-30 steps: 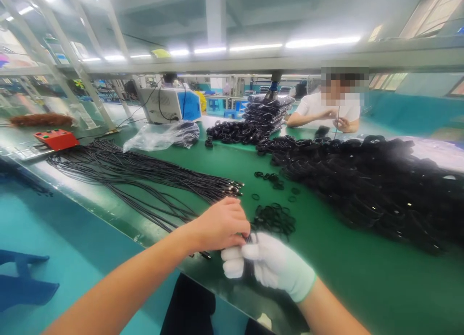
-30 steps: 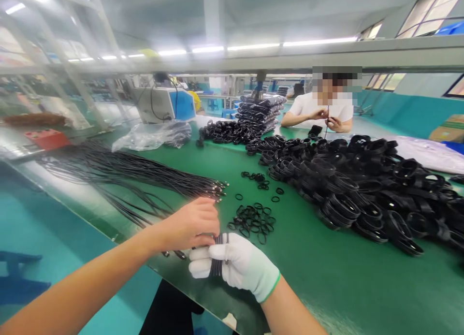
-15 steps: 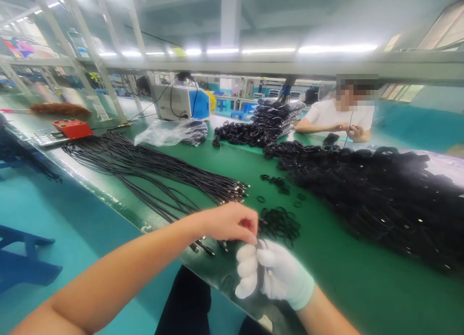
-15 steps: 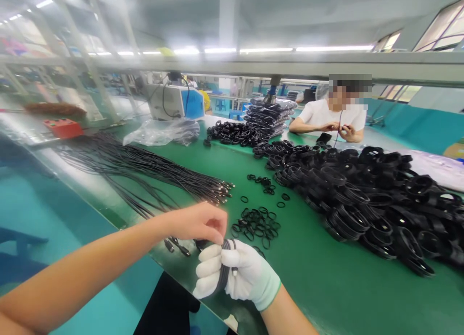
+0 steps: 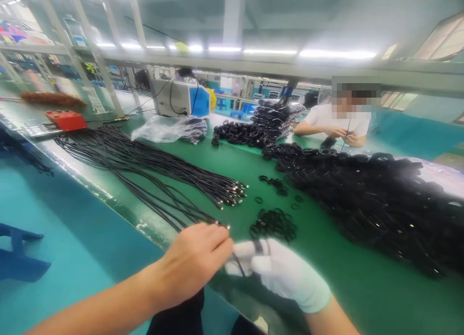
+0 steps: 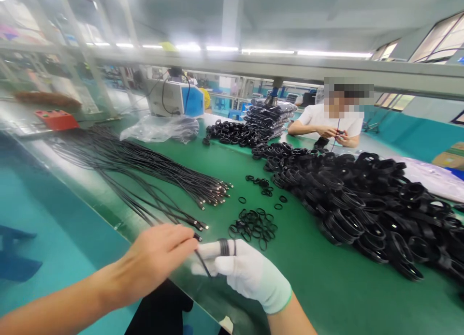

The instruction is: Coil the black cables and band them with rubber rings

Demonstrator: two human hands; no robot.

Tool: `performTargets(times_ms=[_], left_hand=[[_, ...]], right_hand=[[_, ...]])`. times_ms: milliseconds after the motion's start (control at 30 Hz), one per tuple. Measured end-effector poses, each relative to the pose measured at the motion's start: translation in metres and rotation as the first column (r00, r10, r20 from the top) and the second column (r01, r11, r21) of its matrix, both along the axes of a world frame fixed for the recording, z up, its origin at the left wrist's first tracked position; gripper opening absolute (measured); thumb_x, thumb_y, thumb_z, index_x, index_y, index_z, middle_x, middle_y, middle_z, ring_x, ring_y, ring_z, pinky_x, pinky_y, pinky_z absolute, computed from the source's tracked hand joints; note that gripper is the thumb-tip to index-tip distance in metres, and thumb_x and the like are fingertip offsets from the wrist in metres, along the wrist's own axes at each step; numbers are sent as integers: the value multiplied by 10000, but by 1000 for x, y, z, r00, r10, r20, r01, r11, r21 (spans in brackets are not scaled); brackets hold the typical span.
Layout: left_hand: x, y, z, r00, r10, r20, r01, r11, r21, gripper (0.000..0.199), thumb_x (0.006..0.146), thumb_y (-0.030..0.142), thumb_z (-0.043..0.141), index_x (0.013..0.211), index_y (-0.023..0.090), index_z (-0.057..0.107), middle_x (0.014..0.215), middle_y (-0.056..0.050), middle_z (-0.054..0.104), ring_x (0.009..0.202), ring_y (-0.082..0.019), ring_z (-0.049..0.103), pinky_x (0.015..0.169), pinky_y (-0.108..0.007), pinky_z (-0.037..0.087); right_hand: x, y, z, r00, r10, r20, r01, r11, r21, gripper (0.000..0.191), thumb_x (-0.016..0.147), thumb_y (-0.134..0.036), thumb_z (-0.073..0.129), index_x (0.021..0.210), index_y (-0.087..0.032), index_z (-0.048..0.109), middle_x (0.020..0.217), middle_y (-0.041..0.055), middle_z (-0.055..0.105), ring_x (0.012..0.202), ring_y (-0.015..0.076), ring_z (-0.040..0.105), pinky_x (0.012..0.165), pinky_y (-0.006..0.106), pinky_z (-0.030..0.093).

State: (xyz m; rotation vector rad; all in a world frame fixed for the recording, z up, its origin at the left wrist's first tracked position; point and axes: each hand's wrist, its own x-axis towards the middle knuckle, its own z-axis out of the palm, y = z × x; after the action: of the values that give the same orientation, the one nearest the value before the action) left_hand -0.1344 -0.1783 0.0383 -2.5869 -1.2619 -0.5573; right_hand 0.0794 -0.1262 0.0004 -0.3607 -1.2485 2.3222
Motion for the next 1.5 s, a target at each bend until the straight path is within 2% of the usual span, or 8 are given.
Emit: performTargets(times_ms=[133,233,333,433,633,733,933,1500], left_hand=[[-77,-51,-59,911,345,225,-377,919,117,149,884,181,481,966,232,595,973,-12,656,872,-152,628,850,-267,471],[-145,-100,-114,688,697,204,-699,711,-72,167,878,253,447,891,269,612,969,34,682,894,-185,659,855,-304,491],[-186,-138,-141,520,851,-79,-799,451,-397,317,813,125,361,699,245,631,767,29,717,741,-196,682,705,-322,516],[-180,-131,-112,535,826,-175,-749,368,-551,290,763,113,397,753,222,666,793,-22,732,762,-226,678,712,-348,507],[-66,-34,26,813,456,363,-253,838,-484,285,899,366,416,1065,259,621,1127,-19,639,1038,-195,577,899,-280,437],[-8,-6,64,777,149,611,148,900,-409,275,918,316,412,1077,245,625,1133,-8,630,1072,-166,548,946,-248,398],[50,9,50,618,122,777,623,526,-579,234,886,269,483,1032,184,645,957,-32,660,858,-151,589,751,-232,453],[55,24,25,487,321,812,616,533,-580,75,783,189,624,773,138,678,736,1,612,687,-96,518,639,-183,395]], right_hand=[[19,3,21,995,58,-76,-44,984,172,432,825,-451,573,1116,-143,654,1151,169,633,1077,299,582,956,470,392],[16,-3,36,926,339,165,-377,848,373,488,835,-496,532,1099,-110,669,1165,168,628,1183,300,506,1021,420,342],[2,-21,44,851,272,449,-466,786,407,418,778,-415,626,1125,-185,661,1274,85,569,1219,274,474,1049,344,319],[-11,-44,55,817,29,575,-336,835,435,435,742,-355,668,1166,-262,630,1382,32,467,1274,289,406,1078,352,284],[-9,-60,100,909,50,415,-195,930,313,418,817,-457,564,1129,-187,635,1250,93,583,1226,263,475,1038,372,354],[-1,-60,106,936,120,331,-208,946,247,515,795,-555,538,1040,-118,657,1082,162,666,1007,297,633,892,457,470],[6,-61,67,998,65,-10,-66,985,-158,463,781,-398,637,1075,-44,596,984,222,681,881,325,674,786,573,468],[-7,-49,23,984,147,-97,-169,942,-289,692,678,-657,602,1007,-49,561,909,190,657,878,351,642,879,648,329]])
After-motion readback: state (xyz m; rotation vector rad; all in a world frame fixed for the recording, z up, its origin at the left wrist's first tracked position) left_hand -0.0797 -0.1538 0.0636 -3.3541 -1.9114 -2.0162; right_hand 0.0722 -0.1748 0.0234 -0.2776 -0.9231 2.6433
